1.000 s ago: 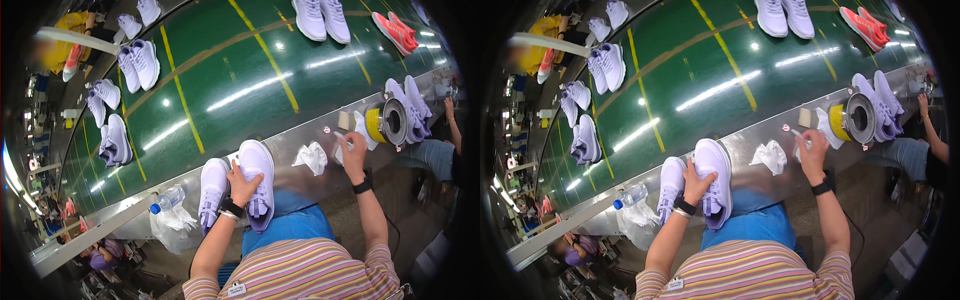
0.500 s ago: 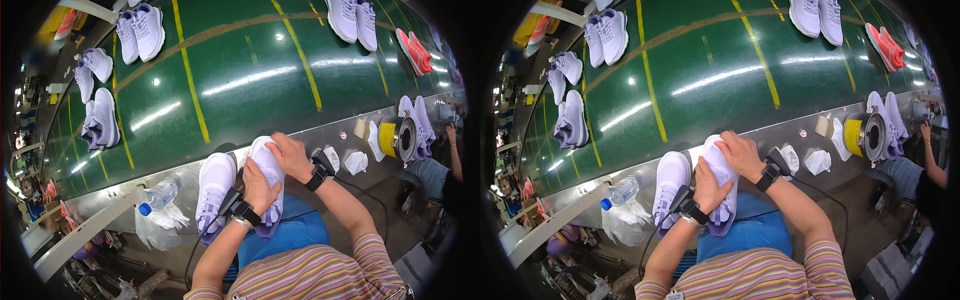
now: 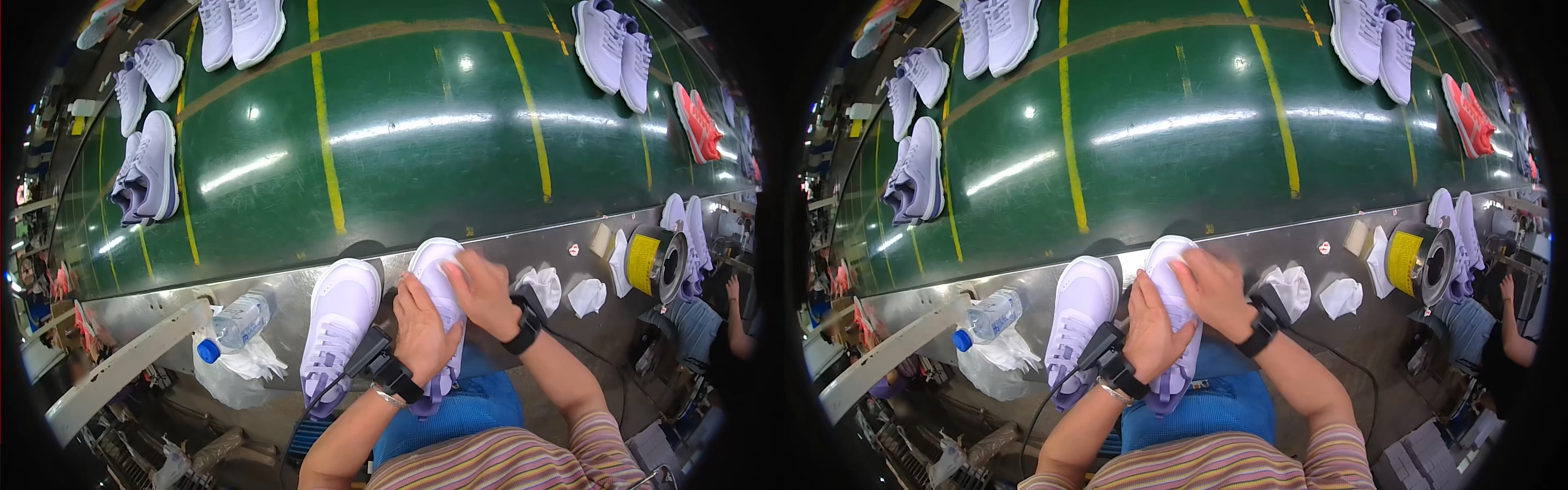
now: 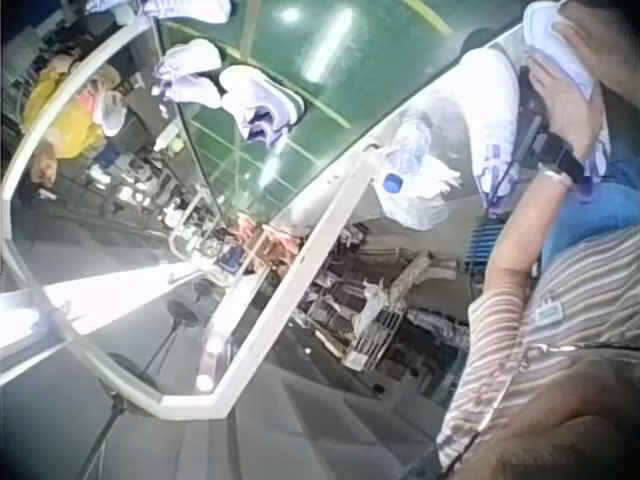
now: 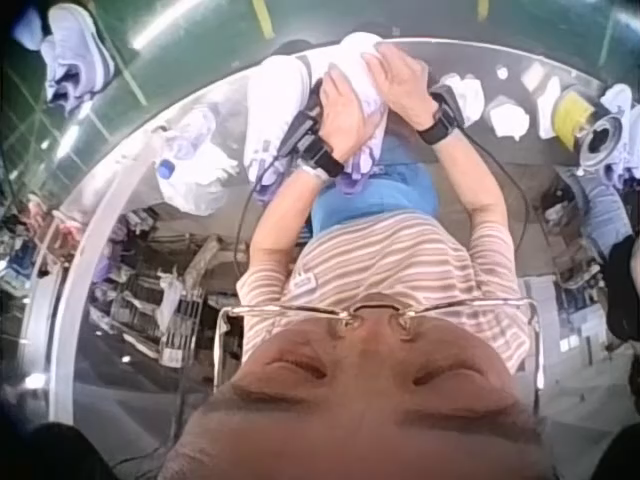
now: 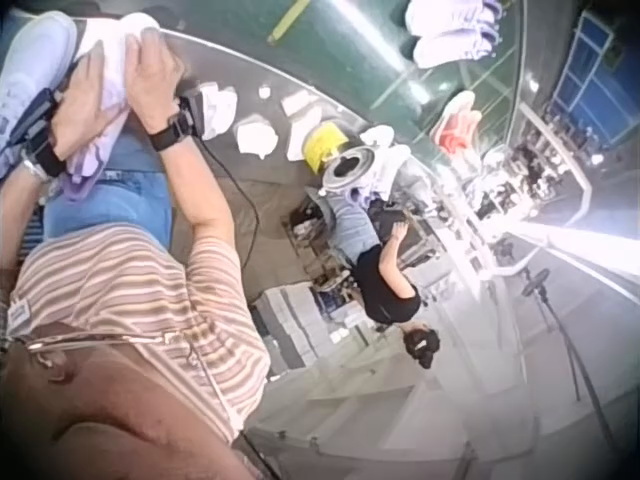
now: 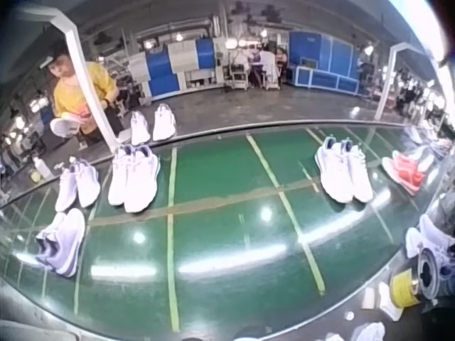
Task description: Clean and inspect shoes on an assembly line.
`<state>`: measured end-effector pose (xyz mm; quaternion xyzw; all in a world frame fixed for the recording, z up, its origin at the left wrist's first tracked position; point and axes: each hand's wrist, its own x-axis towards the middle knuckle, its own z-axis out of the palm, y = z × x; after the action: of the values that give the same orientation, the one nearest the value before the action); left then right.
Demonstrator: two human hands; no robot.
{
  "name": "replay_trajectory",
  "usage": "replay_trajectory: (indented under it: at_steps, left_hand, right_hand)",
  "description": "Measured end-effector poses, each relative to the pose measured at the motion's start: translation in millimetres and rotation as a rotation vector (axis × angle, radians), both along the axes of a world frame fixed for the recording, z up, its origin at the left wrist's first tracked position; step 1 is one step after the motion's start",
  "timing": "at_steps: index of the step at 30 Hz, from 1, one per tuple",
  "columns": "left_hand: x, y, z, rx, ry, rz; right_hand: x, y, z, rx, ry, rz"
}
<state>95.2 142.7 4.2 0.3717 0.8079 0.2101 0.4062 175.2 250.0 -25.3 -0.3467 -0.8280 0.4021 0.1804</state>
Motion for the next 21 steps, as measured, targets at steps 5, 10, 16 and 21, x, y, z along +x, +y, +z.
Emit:
replay_trajectory:
  at_steps: [5, 10, 16, 21]
  left_hand:
    - [-1.3, -0.2, 0.7, -0.011, -0.013, 0.012]
    - [-0.3, 0.5, 4.4, -0.02, -0.03, 0.019]
    - [1.5, 0.3, 4.5, 0.016, -0.008, 0.006]
    - [2.3, 1.0, 4.8, 0.003, -0.022, 0.038]
  right_hand:
    - [13.8, -4.2, -3.0, 0.031, 0.009, 0.035]
    - [-7.7, 13.8, -2.2, 0.058, 0.041, 0.009]
    - [5.9, 2.8, -5.9, 0.043, 0.047, -0.049]
    - [6.8, -2.1, -4.7, 0.007, 0.016, -0.055]
